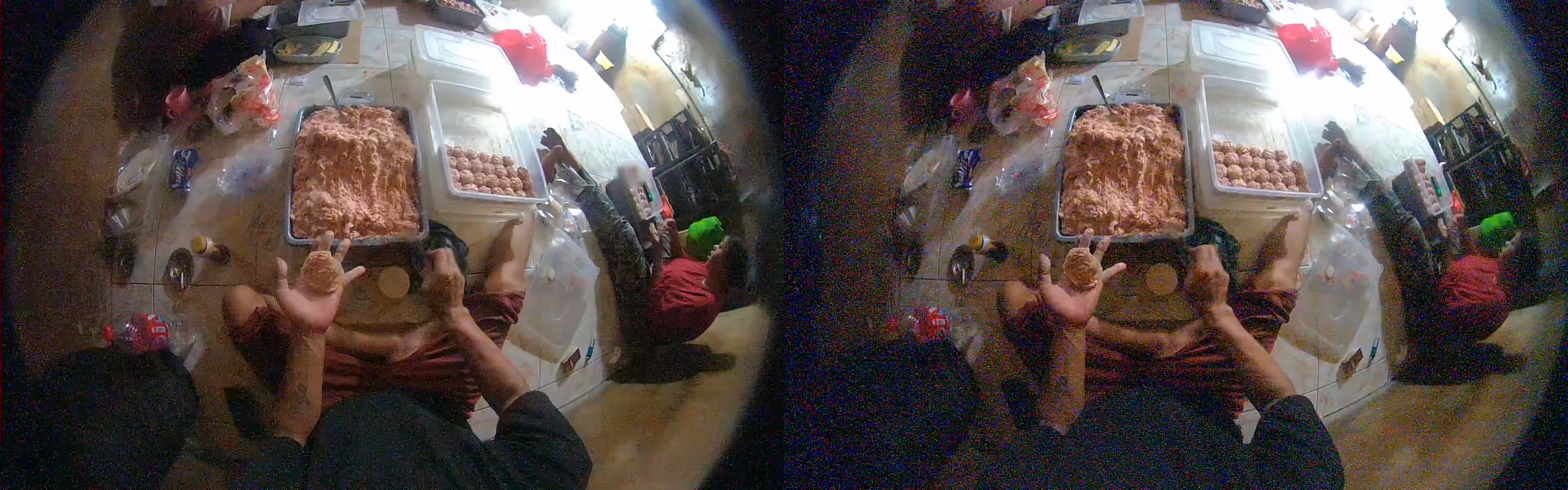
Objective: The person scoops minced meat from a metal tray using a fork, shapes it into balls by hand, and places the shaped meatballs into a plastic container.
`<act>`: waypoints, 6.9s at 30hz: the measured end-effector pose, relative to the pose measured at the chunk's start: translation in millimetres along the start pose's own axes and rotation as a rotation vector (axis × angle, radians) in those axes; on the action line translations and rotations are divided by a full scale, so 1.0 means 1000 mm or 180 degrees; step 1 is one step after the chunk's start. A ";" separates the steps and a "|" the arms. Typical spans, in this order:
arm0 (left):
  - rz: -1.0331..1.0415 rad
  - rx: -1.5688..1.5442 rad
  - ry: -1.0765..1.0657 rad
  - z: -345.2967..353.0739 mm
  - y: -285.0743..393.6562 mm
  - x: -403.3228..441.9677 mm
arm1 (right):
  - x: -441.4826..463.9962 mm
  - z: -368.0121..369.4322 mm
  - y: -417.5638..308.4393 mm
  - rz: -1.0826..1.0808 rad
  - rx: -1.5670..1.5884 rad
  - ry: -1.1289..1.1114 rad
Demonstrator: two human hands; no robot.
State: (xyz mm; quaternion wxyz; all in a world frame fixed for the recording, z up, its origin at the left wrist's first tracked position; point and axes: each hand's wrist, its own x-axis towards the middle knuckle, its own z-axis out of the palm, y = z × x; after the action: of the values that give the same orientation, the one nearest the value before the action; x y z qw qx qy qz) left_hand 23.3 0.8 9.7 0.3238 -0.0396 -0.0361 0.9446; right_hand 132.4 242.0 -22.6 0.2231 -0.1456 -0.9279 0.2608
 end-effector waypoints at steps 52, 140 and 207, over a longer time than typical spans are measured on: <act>-0.0313 0.0344 -0.0493 -0.012 0.008 -0.004 | 0.020 -0.023 -0.068 -0.0023 0.0593 -0.0500; -0.0823 0.4458 0.0315 -0.016 -0.006 0.005 | 0.015 -0.038 -0.088 0.0579 0.2388 -0.0868; 0.1231 0.4404 0.0252 0.000 -0.013 -0.007 | -0.028 0.049 0.015 0.1005 0.0922 -0.0332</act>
State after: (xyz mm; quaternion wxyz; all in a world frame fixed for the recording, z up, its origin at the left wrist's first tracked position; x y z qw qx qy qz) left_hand 37.0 7.1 11.2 0.1026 0.1348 0.5901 0.7894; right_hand 135.2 222.9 -77.8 0.1498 -0.2419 -0.8567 0.4302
